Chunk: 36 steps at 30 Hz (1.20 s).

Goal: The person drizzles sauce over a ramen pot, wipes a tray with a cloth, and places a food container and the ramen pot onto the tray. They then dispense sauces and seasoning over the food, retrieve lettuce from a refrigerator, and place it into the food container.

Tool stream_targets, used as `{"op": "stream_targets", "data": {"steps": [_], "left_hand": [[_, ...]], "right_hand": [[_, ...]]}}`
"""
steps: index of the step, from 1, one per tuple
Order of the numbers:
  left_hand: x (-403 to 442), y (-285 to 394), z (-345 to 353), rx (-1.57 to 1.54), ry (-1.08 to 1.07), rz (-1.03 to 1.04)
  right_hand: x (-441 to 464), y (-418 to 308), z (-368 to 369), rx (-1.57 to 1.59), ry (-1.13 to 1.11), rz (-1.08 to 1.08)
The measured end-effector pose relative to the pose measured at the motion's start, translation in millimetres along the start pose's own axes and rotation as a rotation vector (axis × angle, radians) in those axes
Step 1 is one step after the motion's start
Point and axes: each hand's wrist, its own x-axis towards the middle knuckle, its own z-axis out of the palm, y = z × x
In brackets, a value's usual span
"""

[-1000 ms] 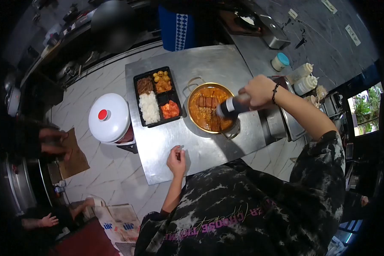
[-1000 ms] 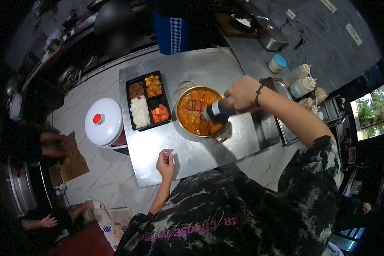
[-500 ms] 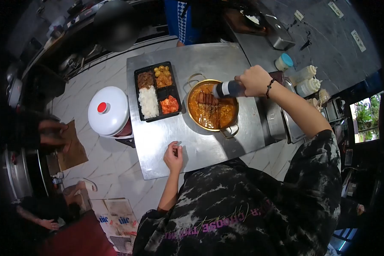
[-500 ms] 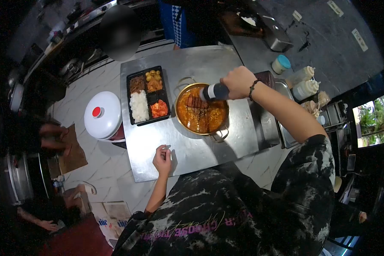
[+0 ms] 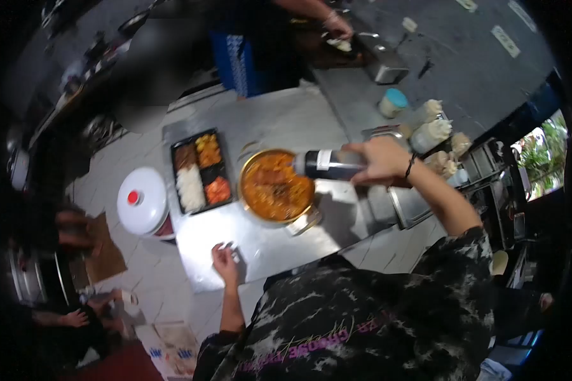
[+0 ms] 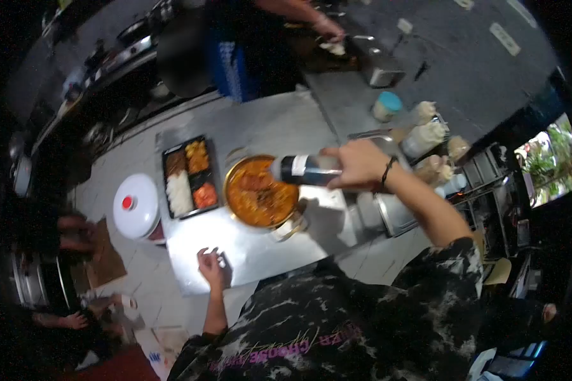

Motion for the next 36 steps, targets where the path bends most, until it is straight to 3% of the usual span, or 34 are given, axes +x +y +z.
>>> {"op": "stream_targets", "data": {"steps": [4, 7, 9, 12, 13, 15, 17, 19, 20, 22, 23, 25, 27, 29, 36], "left_hand": [[-6, 19, 6, -0.006, 0.100, 0.065], [-7, 20, 13, 0.087, 0.235, 0.125], [-7, 34, 31, 0.072, 0.311, 0.194], [-12, 63, 77, -0.008, 0.342, 0.235], [-15, 71, 95, -0.013, 0.354, 0.243], [-27, 83, 121, -0.007, 0.306, 0.259], [-44, 87, 139, 0.022, 0.308, 0.262], [-68, 75, 140, 0.065, 0.331, 0.269], [-84, 69, 138, 0.080, 0.360, 0.243], [-115, 53, 129, 0.099, 0.419, 0.218], [-130, 44, 123, 0.119, 0.459, 0.174], [-160, 19, 108, 0.150, 0.527, 0.129], [-185, -12, 91, 0.202, 0.582, 0.082], [-206, -31, 81, 0.238, 0.628, 0.040], [-248, -69, 61, 0.328, 0.711, -0.212]], "right_hand": [[-65, 39, 14, 0.456, 0.134, -0.059], [-107, 65, 26, 1.018, 0.179, -0.145], [-124, 95, 41, 1.055, 0.225, -0.197], [-142, 132, 43, 1.012, 0.728, -0.302], [-139, 152, 45, 0.946, 0.787, -0.280], [-117, 182, 50, 1.222, 0.921, -0.128], [-94, 193, 18, 1.306, 1.071, -0.217], [-62, 221, 13, 1.048, 1.253, -0.146], [-48, 231, 16, 1.066, 1.234, -0.166], [-26, 244, 22, 0.873, 1.293, 0.140], [-17, 248, 26, 0.889, 1.281, 0.116], [-1, 252, 37, 0.740, 1.361, 0.268], [11, 258, 47, 0.709, 1.370, 0.240], [16, 254, 48, 0.571, 1.313, 0.470], [34, 277, 67, 0.655, 1.024, 0.696]]}}
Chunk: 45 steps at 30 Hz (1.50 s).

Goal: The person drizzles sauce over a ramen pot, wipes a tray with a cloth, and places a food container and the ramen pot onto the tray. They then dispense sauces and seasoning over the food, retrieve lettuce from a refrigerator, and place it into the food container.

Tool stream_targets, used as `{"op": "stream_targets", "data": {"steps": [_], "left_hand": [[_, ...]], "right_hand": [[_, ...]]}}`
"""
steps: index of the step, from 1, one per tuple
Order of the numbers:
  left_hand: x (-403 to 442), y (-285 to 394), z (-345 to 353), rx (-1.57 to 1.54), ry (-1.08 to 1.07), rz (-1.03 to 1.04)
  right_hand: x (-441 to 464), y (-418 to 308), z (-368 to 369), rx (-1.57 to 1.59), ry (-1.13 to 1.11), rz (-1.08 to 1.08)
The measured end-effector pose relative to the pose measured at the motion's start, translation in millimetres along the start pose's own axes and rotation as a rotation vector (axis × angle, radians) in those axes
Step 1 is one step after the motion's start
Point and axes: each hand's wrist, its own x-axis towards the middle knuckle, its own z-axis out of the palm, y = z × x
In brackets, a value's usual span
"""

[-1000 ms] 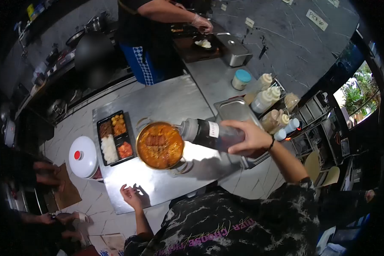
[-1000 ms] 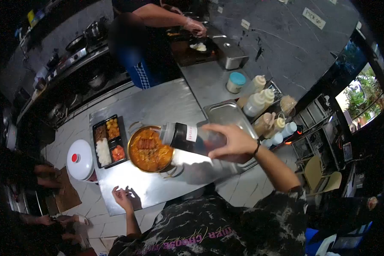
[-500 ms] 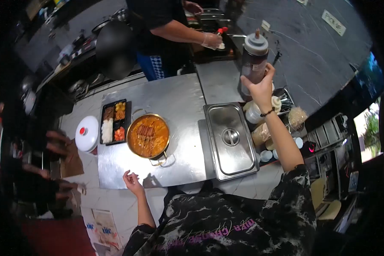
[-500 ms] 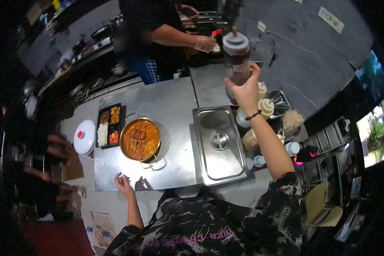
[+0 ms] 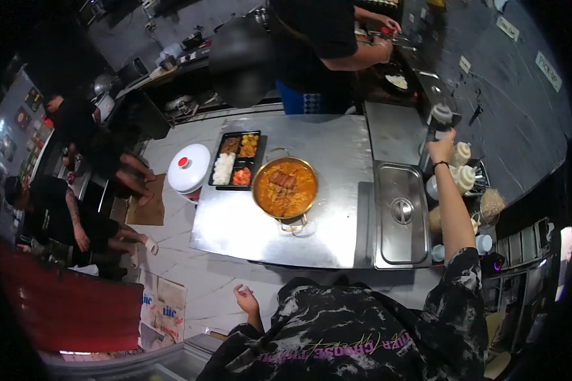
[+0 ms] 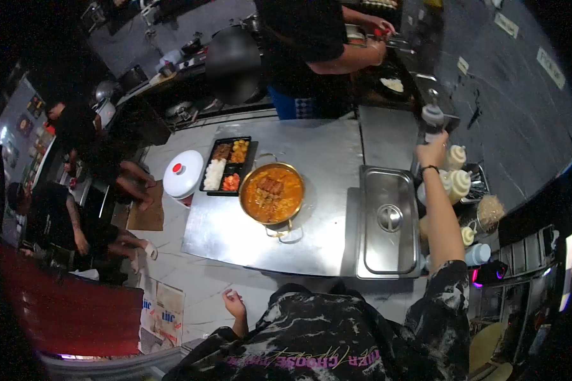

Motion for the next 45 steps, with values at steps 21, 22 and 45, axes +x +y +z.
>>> {"op": "stream_targets", "data": {"steps": [21, 22, 45], "left_hand": [[109, -86, -127, -0.122, -0.050, -0.037], [112, -82, -135, -0.118, -0.106, -0.136], [-195, -198, -126, 0.203, -0.177, -0.736]], "right_hand": [[-52, -55, -13, -0.239, 0.156, 0.119], [-73, -66, -13, -0.138, 0.165, -0.035], [-593, 246, 243, -0.475, -1.731, -0.095]]}}
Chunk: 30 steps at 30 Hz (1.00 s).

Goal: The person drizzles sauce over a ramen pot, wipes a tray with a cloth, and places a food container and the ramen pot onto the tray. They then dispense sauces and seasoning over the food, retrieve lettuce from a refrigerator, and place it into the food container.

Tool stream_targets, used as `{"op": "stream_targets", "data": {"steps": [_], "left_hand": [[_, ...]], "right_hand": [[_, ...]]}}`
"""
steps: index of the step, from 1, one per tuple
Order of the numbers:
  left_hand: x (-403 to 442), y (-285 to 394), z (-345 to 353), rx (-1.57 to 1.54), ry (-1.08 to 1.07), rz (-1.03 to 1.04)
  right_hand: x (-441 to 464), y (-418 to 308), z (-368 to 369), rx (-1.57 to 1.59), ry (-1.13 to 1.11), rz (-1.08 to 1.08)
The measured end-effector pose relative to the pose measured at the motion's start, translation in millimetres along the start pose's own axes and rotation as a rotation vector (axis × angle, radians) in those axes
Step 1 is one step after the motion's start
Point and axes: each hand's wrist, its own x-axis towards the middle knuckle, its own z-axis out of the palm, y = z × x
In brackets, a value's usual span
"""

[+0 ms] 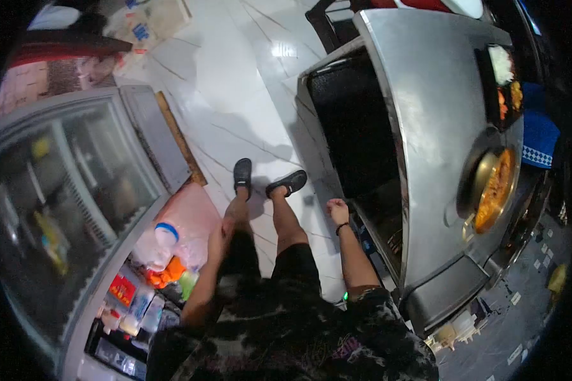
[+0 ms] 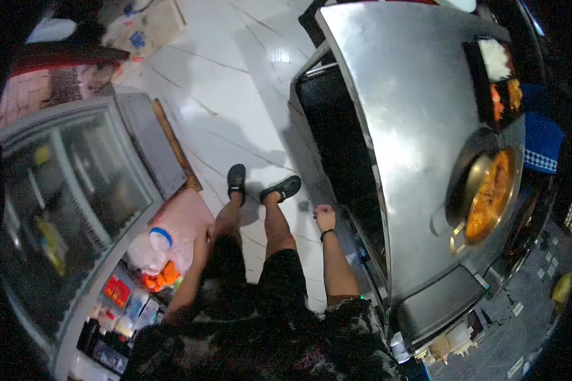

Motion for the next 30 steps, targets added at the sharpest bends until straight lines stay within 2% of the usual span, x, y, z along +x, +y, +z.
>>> {"op": "stream_targets", "data": {"steps": [1, 3, 5, 6, 8, 9, 11, 13, 14, 16, 17, 18, 19, 20, 21, 23, 25, 27, 30], "left_hand": [[-15, -10, 12, 0.032, 0.001, -0.111], [-36, -13, 15, 0.062, -0.057, 0.024], [-27, 4, 11, 0.078, -0.034, 0.058], [-19, -7, 14, 0.068, -0.052, 0.046], [-13, -34, 12, 0.070, -0.105, -0.134], [-10, -35, 14, 0.056, -0.084, -0.150], [-2, -30, 12, 0.066, -0.091, -0.154], [4, -25, 9, 0.060, -0.055, -0.120], [3, -32, 9, 0.067, -0.052, -0.119], [5, -43, 8, -0.039, -0.004, -0.035], [11, -44, 10, -0.100, 0.038, 0.065], [15, -36, 6, -0.094, 0.037, 0.071], [15, -25, 0, -0.059, 0.004, -0.012], [16, -18, -3, -0.029, -0.027, -0.096], [18, -20, 1, -0.076, 0.024, -0.047], [16, -22, -2, -0.054, 0.013, -0.083], [17, -20, -1, -0.037, 0.003, -0.116], [19, -19, 3, -0.083, 0.071, -0.039], [17, -29, 4, -0.075, 0.045, -0.026]], "right_hand": [[16, 6, 1, 0.341, 0.082, 0.180], [71, 40, 2, 0.412, 0.143, 0.237], [109, 65, 0, 0.452, 0.218, 0.349], [141, 80, 1, 0.014, 0.266, 0.246], [167, 64, 13, -0.434, 0.459, -0.042], [155, 10, 25, -0.439, 0.627, -0.233], [167, -43, 33, -0.585, 0.393, -0.453], [201, -75, 50, -0.755, 0.492, -0.603], [211, -94, 58, -0.747, 0.491, -0.603], [228, -128, 70, -0.844, 0.575, -0.423], [234, -140, 75, -0.833, 0.581, -0.424], [241, -148, 79, -0.873, 0.519, -0.323], [243, -152, 80, -0.915, 0.455, -0.222], [243, -155, 80, -0.914, 0.459, -0.224], [242, -152, 79, -0.930, 0.462, -0.260], [238, -141, 74, -0.948, 0.470, -0.297], [252, -104, 61, -0.890, 0.569, -0.668], [250, -104, 51, -0.851, 0.500, -0.674], [268, -91, 40, -0.804, 0.403, -0.688]]}}
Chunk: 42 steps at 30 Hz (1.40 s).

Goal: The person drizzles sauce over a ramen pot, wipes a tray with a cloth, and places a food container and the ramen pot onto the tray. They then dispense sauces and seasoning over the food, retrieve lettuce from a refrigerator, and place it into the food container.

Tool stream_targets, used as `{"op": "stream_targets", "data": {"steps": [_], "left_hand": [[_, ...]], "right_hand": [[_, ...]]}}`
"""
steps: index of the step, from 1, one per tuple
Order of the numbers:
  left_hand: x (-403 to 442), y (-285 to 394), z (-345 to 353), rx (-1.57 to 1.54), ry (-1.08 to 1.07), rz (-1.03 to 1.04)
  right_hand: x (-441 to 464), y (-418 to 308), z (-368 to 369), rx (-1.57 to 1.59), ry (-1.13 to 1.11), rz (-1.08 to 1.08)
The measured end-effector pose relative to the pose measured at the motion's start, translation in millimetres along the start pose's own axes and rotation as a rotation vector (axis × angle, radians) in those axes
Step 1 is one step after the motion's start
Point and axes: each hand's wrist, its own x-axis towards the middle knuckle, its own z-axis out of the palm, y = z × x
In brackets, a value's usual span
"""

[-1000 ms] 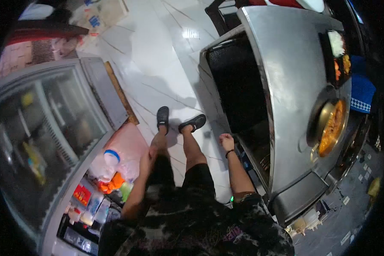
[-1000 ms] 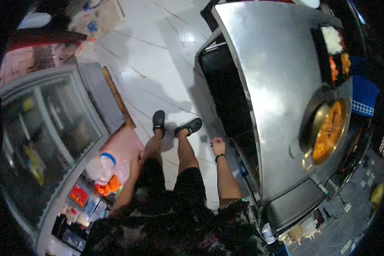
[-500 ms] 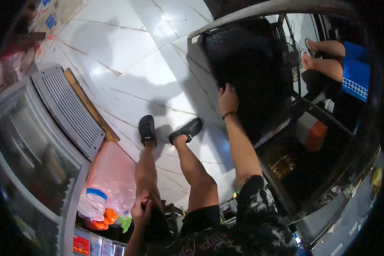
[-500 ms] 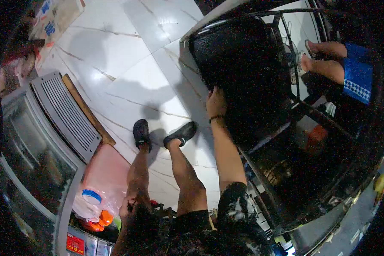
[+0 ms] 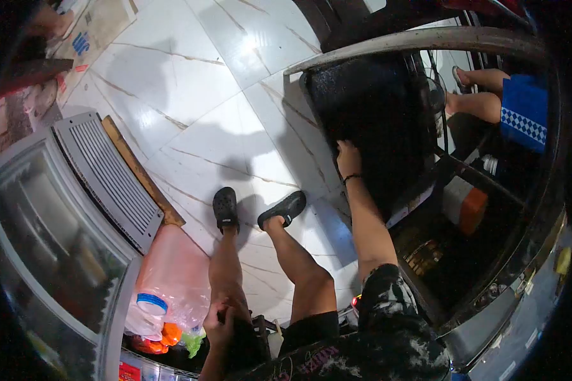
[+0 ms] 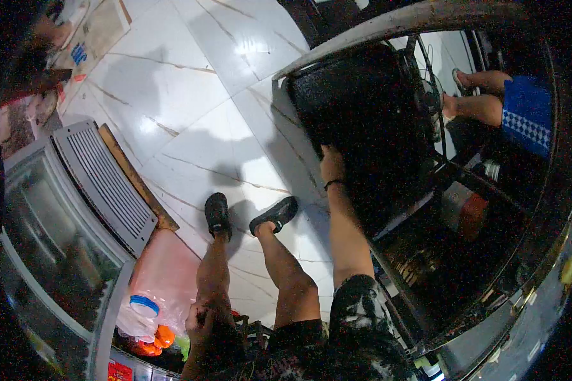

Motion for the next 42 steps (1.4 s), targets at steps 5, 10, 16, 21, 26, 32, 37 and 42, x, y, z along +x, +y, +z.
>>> {"op": "stream_targets", "data": {"steps": [5, 10, 16, 21, 26, 32, 37, 42], "left_hand": [[-2, 2, -2, 0.022, -0.033, -0.051], [-6, -9, 5, -0.043, -0.057, -0.030], [-4, -9, 9, -0.089, -0.084, -0.060], [-6, -5, 7, -0.185, -0.103, -0.120], [-8, 1, 8, -0.128, -0.103, -0.053], [-19, -26, 17, -0.226, -0.086, -0.081], [-24, -32, 20, -0.106, -0.079, -0.097], [-21, -21, 14, -0.037, -0.104, -0.089]], "right_hand": [[6, -23, -16, -0.112, -0.065, 0.028], [7, -45, -34, -0.190, -0.299, 0.118], [13, -48, -51, -0.107, -0.201, 0.019], [34, -53, -25, -0.109, -0.039, -0.015], [26, -58, -30, -0.114, -0.098, -0.094], [-38, -94, -97, 0.173, -0.309, -0.233], [-52, -109, -149, 0.390, -0.115, -0.360], [-50, -116, -173, 0.374, -0.127, -0.420]]}}
